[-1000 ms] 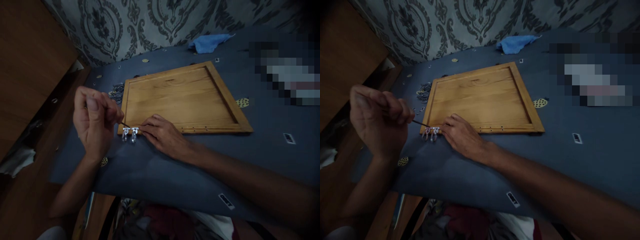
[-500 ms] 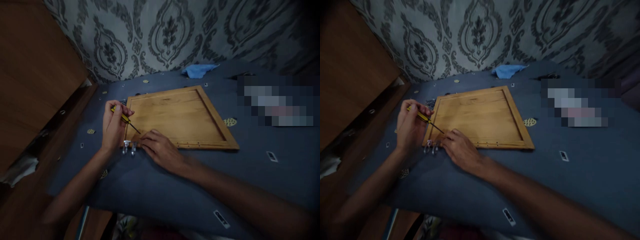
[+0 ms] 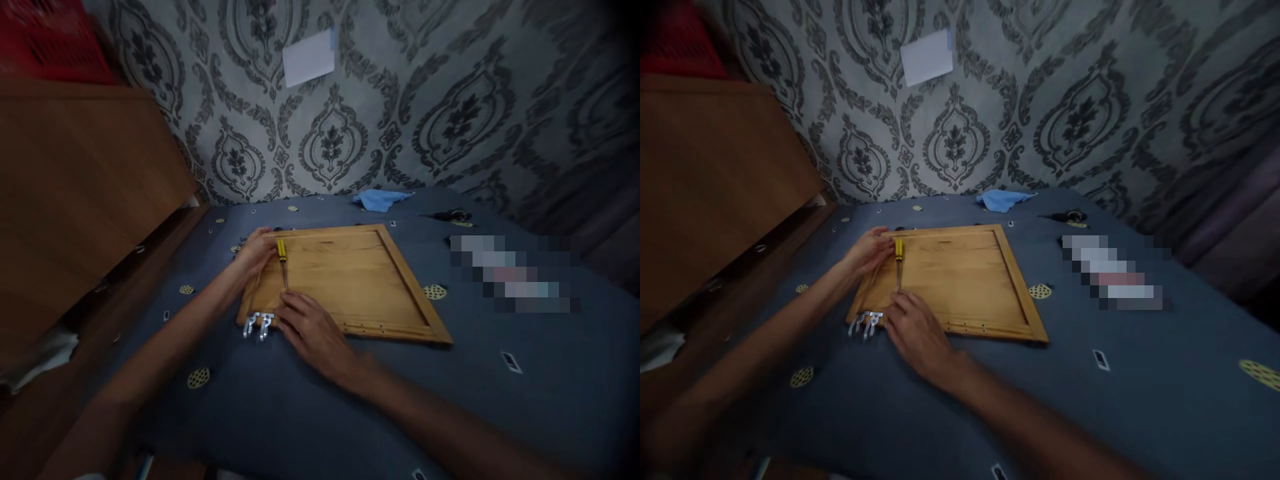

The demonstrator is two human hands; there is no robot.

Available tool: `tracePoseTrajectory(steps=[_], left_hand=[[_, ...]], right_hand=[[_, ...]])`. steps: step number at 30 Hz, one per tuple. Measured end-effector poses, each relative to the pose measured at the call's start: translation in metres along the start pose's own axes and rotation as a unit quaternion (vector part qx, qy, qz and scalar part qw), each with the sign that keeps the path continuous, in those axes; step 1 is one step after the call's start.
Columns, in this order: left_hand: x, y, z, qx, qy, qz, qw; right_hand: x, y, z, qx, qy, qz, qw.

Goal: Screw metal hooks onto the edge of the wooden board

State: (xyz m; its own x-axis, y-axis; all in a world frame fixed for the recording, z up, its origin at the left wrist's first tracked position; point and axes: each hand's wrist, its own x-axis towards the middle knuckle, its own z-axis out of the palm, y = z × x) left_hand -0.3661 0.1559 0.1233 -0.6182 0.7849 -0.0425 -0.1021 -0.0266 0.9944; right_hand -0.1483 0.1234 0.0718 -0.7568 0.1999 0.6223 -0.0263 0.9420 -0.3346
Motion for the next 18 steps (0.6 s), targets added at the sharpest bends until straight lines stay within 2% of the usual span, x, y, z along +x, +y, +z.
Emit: tracePoseTrajectory(steps=[4,8,11,13,15,18], left_hand=[[0.001,0.021,-0.027,0.023,0.014,0.073,0.997],[-0.010,0.032,-0.078,0.075,0.042,0.132,0.988],[-0.020,0.017,-0.118,0.144,0.072,0.125,0.979],[-0.022,0.002,-0.139,0.194,0.086,0.113,0.971],[-0.021,-0.012,-0.151,0.245,0.087,0.112,0.959],[-0.016,-0.024,-0.155,0.324,0.068,0.140,0.933]], right_hand=[[-0.002,0.001,0.000,-0.014,0.014,0.005,1.000],[-0.003,0.002,0.002,-0.005,0.021,-0.005,1.000],[-0.003,0.003,0.003,0.003,0.021,-0.009,1.000],[-0.003,0.004,0.002,0.007,0.018,-0.010,1.000],[-0.003,0.006,0.002,0.011,0.014,-0.011,1.000],[-0.002,0.007,0.001,0.016,0.011,-0.014,1.000]])
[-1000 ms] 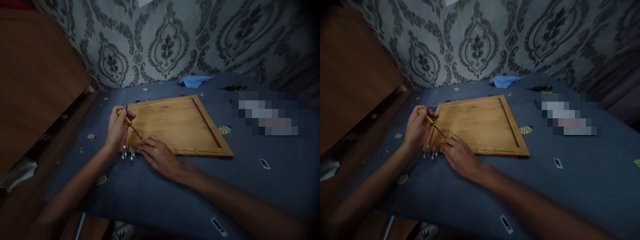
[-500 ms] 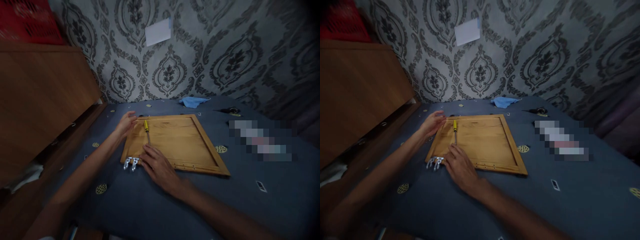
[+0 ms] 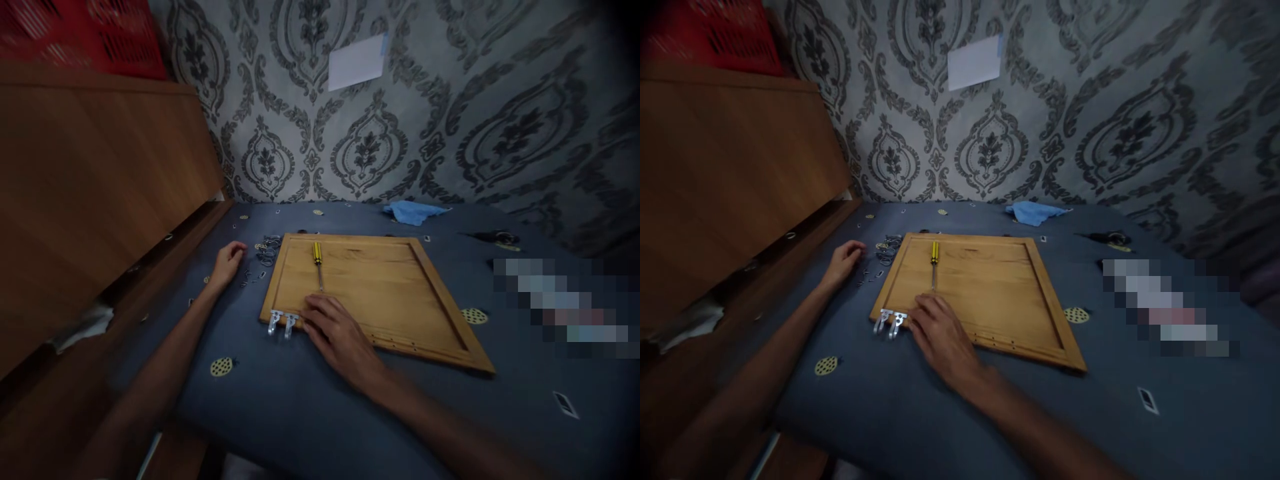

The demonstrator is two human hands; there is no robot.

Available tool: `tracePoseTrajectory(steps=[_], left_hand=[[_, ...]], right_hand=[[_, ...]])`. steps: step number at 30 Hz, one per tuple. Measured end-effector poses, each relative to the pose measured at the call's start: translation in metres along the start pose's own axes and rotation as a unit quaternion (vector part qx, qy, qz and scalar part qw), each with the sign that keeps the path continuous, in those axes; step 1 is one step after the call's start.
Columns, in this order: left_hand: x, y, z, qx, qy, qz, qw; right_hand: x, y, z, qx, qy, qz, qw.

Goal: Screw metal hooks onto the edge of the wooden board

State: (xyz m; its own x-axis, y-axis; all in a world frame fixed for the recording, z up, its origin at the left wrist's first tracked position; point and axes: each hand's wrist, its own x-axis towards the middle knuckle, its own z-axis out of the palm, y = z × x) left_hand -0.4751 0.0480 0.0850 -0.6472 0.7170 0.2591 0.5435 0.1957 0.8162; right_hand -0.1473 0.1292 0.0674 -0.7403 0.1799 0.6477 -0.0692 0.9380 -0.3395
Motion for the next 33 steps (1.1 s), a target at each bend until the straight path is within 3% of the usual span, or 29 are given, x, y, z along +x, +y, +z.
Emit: tracePoseTrajectory(steps=[6,13,22,33], left_hand=[[0.001,-0.004,0.015,0.140,-0.055,0.099,0.984],[0.003,-0.007,0.010,0.229,-0.065,0.154,0.959],[-0.003,-0.001,0.017,0.249,-0.074,0.230,0.938],[0.003,-0.007,0.017,0.236,-0.056,0.238,0.941]], right_hand=[[0.002,0.001,0.000,0.004,-0.004,-0.008,1.000],[0.003,0.000,-0.001,0.001,-0.009,-0.012,1.000],[0.000,0.002,-0.002,0.007,-0.014,-0.010,1.000],[0.000,0.001,-0.002,0.021,-0.020,-0.004,1.000]])
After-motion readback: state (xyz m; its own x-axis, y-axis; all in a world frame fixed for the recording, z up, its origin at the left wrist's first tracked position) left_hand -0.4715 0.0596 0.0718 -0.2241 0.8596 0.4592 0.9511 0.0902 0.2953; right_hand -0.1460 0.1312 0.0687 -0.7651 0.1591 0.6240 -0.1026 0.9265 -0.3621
